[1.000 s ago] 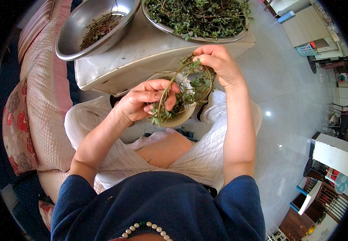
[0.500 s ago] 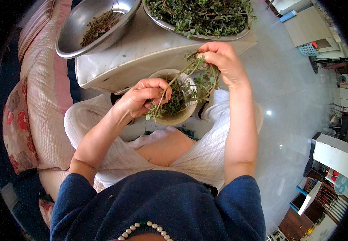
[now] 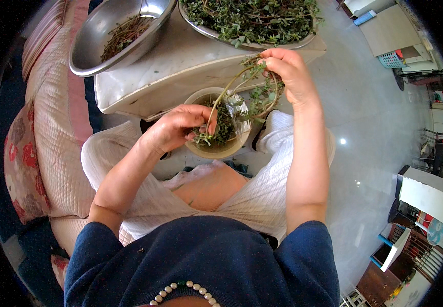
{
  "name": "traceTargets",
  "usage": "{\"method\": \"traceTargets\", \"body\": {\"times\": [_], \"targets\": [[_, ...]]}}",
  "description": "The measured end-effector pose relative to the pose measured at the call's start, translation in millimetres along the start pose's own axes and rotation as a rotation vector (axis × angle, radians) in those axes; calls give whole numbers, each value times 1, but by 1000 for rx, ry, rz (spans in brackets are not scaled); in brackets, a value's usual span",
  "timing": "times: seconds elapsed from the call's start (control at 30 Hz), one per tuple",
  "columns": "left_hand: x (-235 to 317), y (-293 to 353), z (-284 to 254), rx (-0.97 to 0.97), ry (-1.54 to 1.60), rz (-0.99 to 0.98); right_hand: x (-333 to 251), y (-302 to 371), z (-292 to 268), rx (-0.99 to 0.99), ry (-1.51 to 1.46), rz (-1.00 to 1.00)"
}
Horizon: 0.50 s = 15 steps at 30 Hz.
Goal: The person sits cross-legged on the floor and strips leaves from green herb stems by hand. They place the separated leaves into a small bowl held between their legs and discard the bare stems into a larger metal bowl on the table.
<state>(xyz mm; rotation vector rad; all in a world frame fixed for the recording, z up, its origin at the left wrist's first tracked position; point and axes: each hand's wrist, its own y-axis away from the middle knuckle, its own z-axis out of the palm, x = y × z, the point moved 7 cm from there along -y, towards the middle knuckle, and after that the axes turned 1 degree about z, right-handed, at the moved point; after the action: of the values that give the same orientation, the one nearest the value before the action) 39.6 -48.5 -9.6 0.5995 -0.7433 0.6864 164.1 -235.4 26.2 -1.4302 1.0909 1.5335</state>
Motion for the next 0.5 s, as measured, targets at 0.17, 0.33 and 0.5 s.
{"method": "traceTargets", "body": {"times": [0.17, 0.33, 0.5], "targets": [[-6, 4, -9, -39, -66, 54, -4, 1, -11, 54, -6, -28], [-4, 12, -25, 114, -139, 27, -9, 4, -15, 63, 4, -40], [-1, 13, -50, 386, -203, 60, -14, 7, -8, 19, 64, -18]]}}
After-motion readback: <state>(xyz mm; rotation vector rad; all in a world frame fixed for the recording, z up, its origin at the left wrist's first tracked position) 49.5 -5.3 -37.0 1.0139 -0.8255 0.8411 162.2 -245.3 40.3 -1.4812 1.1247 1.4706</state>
